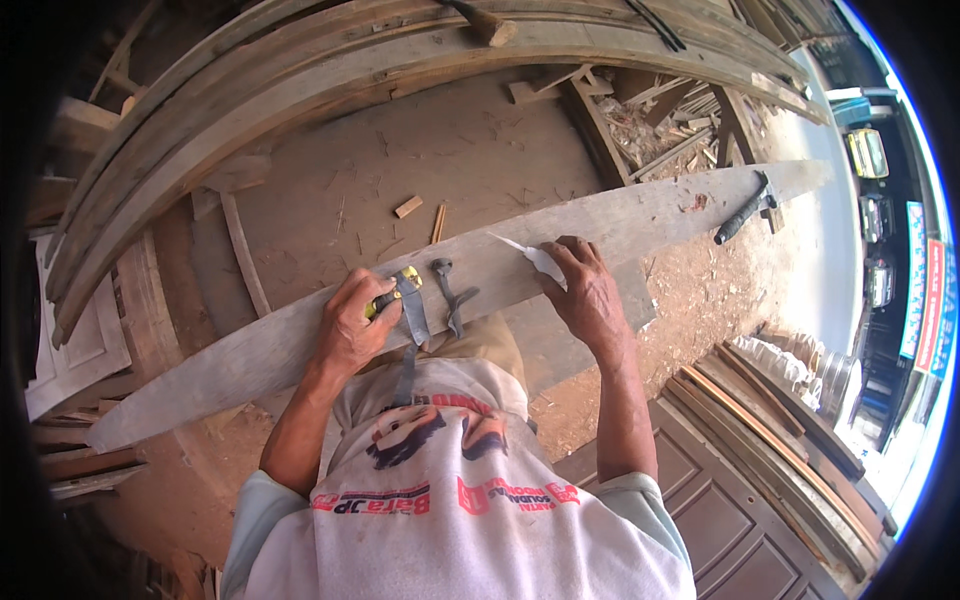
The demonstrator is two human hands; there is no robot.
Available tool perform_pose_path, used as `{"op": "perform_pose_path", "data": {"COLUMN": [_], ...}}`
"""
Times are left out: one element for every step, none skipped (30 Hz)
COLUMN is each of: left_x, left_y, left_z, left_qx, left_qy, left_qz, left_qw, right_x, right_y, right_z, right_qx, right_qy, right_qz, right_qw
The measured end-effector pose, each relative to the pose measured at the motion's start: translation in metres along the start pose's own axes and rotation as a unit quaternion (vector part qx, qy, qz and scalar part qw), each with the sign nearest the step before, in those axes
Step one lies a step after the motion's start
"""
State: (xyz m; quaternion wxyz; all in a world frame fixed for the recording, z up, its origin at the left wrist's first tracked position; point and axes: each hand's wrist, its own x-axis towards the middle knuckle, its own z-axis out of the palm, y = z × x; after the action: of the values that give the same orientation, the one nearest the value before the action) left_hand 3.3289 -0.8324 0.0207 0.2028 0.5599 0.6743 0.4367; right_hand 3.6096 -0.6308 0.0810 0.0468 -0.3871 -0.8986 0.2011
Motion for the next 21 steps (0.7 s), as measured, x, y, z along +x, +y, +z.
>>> {"op": "perform_pose_path", "data": {"left_x": [-0.001,-0.001,-0.002,-0.002,-0.003,-0.003,-0.004,-0.005,-0.007,-0.008,-0.008,-0.008,-0.009,-0.009,-0.010,-0.011,-0.011,-0.011,-0.011,-0.011,-0.011], "left_y": [0.000,0.000,0.001,0.001,0.001,0.000,-0.001,-0.003,-0.004,-0.004,-0.004,-0.003,-0.002,-0.001,0.000,0.001,0.001,0.000,0.000,0.000,0.000], "left_z": [0.000,0.000,0.000,0.001,0.001,0.001,0.002,0.003,0.004,0.005,0.005,0.004,0.004,0.004,0.004,0.005,0.005,0.006,0.006,0.006,0.006], "left_qx": [-0.003,-0.003,-0.003,-0.004,-0.002,0.000,0.000,0.003,0.006,0.008,0.013,0.018,0.021,0.028,0.035,0.040,0.042,0.045,0.047,0.045,0.043], "left_qy": [-0.002,0.000,0.002,0.006,0.008,0.009,0.010,0.010,0.009,0.009,0.009,0.009,0.009,0.009,0.009,0.008,0.010,0.013,0.014,0.015,0.017], "left_qz": [-0.003,-0.002,-0.001,-0.002,0.000,0.002,0.004,0.003,0.003,0.002,0.006,0.010,0.013,0.017,0.022,0.027,0.029,0.032,0.035,0.036,0.038], "left_qw": [1.000,1.000,1.000,1.000,1.000,1.000,1.000,1.000,1.000,1.000,1.000,1.000,1.000,0.999,0.999,0.999,0.999,0.998,0.998,0.998,0.998], "right_x": [-0.001,-0.003,-0.005,-0.006,-0.008,-0.010,-0.014,-0.016,-0.019,-0.023,-0.026,-0.028,-0.031,-0.033,-0.035,-0.037,-0.039,-0.041,-0.042,-0.042,-0.043], "right_y": [-0.001,-0.004,-0.008,-0.012,-0.018,-0.026,-0.034,-0.042,-0.050,-0.057,-0.064,-0.070,-0.074,-0.077,-0.078,-0.078,-0.076,-0.075,-0.075,-0.076,-0.076], "right_z": [0.004,0.006,0.007,0.007,0.007,0.006,0.006,0.009,0.010,0.011,0.010,0.009,0.009,0.009,0.010,0.011,0.012,0.013,0.013,0.014,0.014], "right_qx": [0.000,0.017,0.033,0.049,0.077,0.105,0.132,0.150,0.166,0.181,0.195,0.214,0.220,0.226,0.233,0.235,0.238,0.240,0.254,0.269,0.283], "right_qy": [0.005,0.017,0.028,0.038,0.037,0.036,0.034,0.058,0.047,0.034,0.021,0.001,-0.002,-0.005,-0.009,-0.004,0.000,0.004,0.007,0.009,0.012], "right_qz": [0.001,-0.002,-0.004,-0.009,0.000,0.009,0.019,-0.007,-0.004,0.001,0.005,0.017,0.023,0.028,0.034,0.031,0.027,0.024,0.031,0.038,0.045], "right_qw": [1.000,1.000,0.999,0.998,0.996,0.994,0.990,0.987,0.985,0.983,0.980,0.977,0.975,0.974,0.972,0.971,0.971,0.970,0.967,0.962,0.958]}}
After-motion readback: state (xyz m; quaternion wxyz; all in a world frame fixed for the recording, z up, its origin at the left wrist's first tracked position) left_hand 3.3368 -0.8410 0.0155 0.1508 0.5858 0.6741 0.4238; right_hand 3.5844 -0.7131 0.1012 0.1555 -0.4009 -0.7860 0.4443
